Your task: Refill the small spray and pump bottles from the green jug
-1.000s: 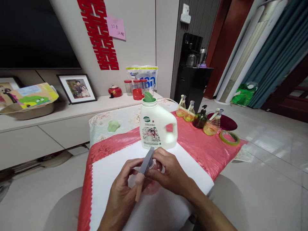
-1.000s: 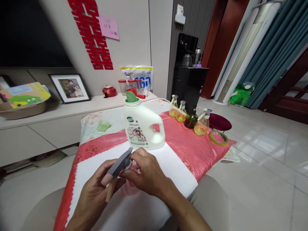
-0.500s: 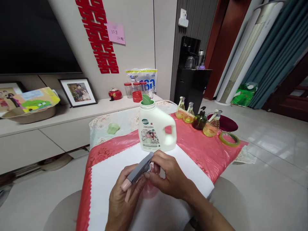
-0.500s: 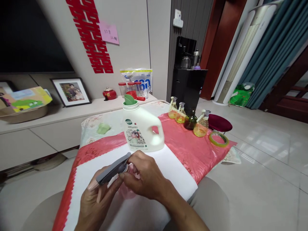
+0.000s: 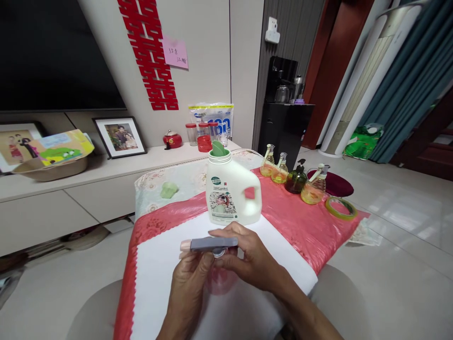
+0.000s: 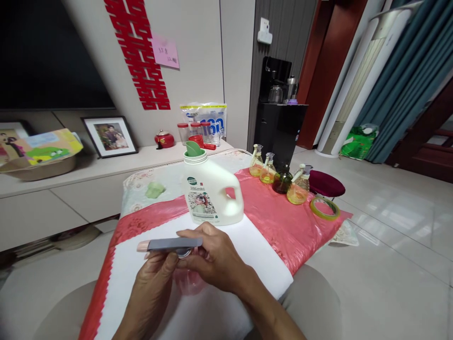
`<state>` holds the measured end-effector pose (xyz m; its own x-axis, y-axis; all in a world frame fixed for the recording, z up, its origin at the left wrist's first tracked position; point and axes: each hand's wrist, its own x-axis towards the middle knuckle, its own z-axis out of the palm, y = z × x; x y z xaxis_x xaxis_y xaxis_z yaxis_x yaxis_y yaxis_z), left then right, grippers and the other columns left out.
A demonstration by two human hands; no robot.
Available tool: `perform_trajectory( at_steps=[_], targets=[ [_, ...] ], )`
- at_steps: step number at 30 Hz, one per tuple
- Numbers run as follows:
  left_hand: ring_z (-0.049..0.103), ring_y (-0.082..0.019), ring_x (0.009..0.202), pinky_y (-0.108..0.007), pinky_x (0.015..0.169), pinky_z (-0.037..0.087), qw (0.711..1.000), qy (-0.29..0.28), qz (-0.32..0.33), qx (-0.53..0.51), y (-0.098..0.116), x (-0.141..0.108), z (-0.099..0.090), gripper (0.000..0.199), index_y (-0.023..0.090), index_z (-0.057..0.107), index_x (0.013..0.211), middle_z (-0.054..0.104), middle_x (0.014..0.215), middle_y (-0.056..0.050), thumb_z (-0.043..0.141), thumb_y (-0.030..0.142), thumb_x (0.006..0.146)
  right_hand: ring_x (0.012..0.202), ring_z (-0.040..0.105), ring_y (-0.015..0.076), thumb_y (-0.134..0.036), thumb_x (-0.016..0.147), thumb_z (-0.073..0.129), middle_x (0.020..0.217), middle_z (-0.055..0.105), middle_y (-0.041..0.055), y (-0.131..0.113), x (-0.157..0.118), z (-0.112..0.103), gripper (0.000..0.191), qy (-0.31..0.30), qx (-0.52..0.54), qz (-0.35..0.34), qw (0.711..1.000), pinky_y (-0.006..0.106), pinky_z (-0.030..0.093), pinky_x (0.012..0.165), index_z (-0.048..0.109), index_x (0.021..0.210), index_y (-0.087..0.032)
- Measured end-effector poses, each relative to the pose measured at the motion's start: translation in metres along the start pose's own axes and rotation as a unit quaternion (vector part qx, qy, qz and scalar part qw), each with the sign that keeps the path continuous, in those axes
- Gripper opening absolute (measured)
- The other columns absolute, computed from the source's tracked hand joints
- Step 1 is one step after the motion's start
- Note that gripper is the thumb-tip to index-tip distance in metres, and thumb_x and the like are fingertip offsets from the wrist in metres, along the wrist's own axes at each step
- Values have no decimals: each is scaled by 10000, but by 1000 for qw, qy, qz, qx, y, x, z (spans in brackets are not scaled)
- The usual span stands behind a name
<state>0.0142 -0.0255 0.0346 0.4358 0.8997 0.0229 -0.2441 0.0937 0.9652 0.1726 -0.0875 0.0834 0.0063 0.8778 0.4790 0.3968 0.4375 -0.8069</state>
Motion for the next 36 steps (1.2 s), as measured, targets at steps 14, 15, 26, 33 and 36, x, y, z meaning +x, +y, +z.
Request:
perform_trajectory(
  at_steps=[14,15,26,33,36],
  targets=[
    [713,-226,889,-303,763,590,999,36,15,-4,13,-9,9,382,201,691,1036,762,973,-46,783,462,773,688,472,65,-186,767,805,887,539,3,8,1,12,248,74,38,-2,997,179,412,621,714,998,-185],
    [715,-219,858,-302,755,594,999,40,26,-2,13,-10,9,376,200,696,1018,762,956,-46,799,451,757,683,473,62,-160,760,797,886,541,1,8,1,12,252,77,35,-4,996,179,412,623,709,995,-183],
    [700,-185,822,-265,731,572,996,42,69,44,13,-3,13,291,200,705,936,748,907,-39,742,461,811,723,508,75,-298,866,746,844,547,-5,3,2,7,168,57,-11,-1,998,189,399,649,674,936,-164],
    [706,-205,868,-298,775,549,998,10,57,17,22,-7,12,249,191,706,961,752,925,-52,720,408,840,692,478,69,-204,847,725,814,522,-20,2,0,7,110,57,-54,-9,997,200,387,637,631,880,-158],
    [705,-216,883,-319,798,543,999,-16,41,23,37,-10,13,239,192,699,991,750,943,-56,706,385,849,679,481,63,-166,833,695,810,517,-23,1,0,8,84,66,-76,-19,995,197,391,629,626,879,-161]
  ],
)
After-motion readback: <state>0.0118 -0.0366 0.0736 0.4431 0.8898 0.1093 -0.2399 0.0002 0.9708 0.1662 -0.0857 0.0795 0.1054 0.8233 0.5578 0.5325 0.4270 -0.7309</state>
